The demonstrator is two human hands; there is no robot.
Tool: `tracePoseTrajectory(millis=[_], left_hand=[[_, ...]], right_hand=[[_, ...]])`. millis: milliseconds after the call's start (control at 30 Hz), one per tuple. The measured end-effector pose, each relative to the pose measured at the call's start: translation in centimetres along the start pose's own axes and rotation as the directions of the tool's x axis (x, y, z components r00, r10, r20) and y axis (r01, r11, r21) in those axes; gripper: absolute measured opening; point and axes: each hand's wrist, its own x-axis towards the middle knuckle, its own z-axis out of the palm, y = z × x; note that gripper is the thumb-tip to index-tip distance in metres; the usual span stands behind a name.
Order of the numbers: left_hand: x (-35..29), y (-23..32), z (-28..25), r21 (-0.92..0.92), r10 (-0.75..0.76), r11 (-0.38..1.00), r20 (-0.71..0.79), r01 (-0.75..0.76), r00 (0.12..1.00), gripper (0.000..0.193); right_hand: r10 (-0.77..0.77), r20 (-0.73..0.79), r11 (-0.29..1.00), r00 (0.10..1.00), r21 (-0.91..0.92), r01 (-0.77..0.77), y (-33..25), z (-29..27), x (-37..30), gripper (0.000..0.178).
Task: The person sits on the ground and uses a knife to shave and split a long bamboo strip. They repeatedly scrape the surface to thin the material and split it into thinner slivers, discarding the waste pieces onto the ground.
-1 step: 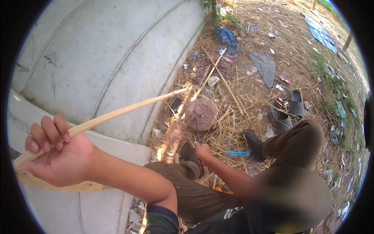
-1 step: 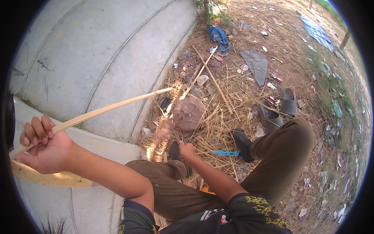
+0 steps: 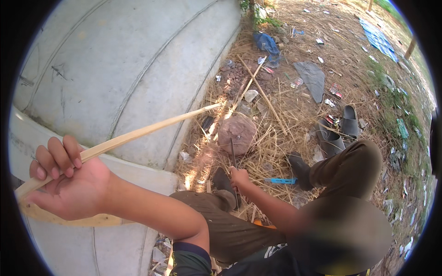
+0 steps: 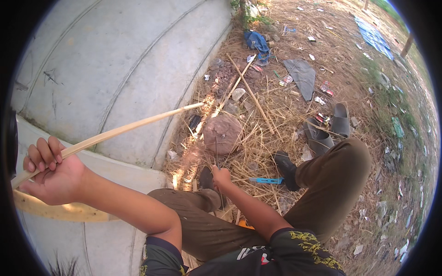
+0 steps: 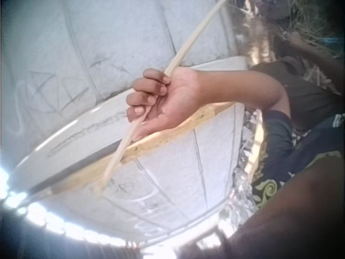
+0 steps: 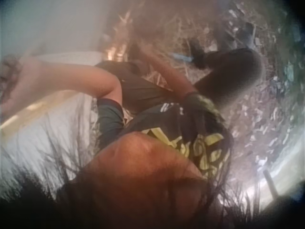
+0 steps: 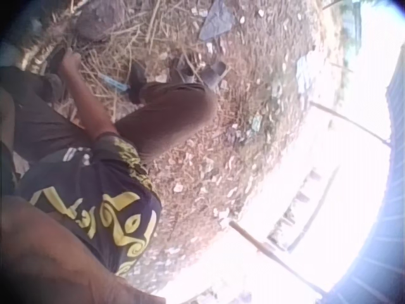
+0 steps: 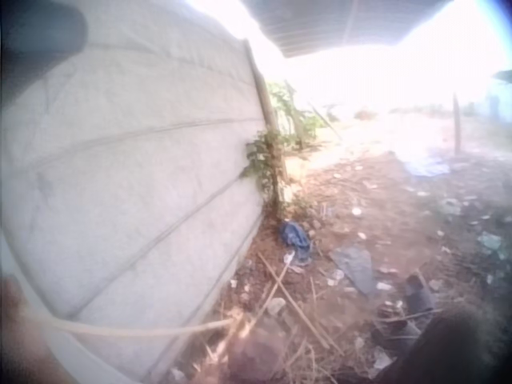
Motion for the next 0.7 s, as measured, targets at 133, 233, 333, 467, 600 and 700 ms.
tracePoseTrajectory(millis=[133, 233, 333, 467, 600, 700], left_hand=[[-0.2, 0.1, 0.6, 0.023, -0.003, 1.0, -0.028, 0.004, 1.0, 0.049], [0.1, 0.0, -0.4, -0.038, -0.008, 0.999, -0.012, 0.008, 1.0, 0.049], [-0.4, -0.2, 0.9, 0.065, 0.007, 0.998, -0.072, -0.002, 0.997, 0.05], [0.1, -0.3, 0.0, -0.059, -0.029, 0.998, 0.028, 0.031, 0.999, 0.049], [-0.7, -0.1, 1.7, 0.09, 0.0, 0.996, -0.067, 0.006, 0.998, 0.051], [-0.9, -0.5, 1.9, 0.009, -0.042, 0.999, -0.005, 0.042, 0.999, 0.053]], right_hand=[[-0.149, -0.089, 0.986, 0.985, -0.092, 0.14, 0.0, 0.1, 0.5, 0.044], [-0.034, 0.003, 0.992, 0.999, -0.119, 0.035, -0.4, 0.2, -0.4, 0.041], [0.017, -0.006, 0.994, 1.0, 0.106, -0.016, -0.6, 0.9, -1.0, 0.038], [0.103, 0.137, 0.994, 0.985, -0.041, -0.098, -0.7, 1.3, -1.6, 0.038], [0.267, 0.394, 0.934, 0.88, -0.333, -0.134, -1.6, 2.9, -5.0, 0.037], [0.327, 0.278, 0.918, 0.903, 0.135, -0.374, -1.9, 3.2, -5.6, 0.036]])
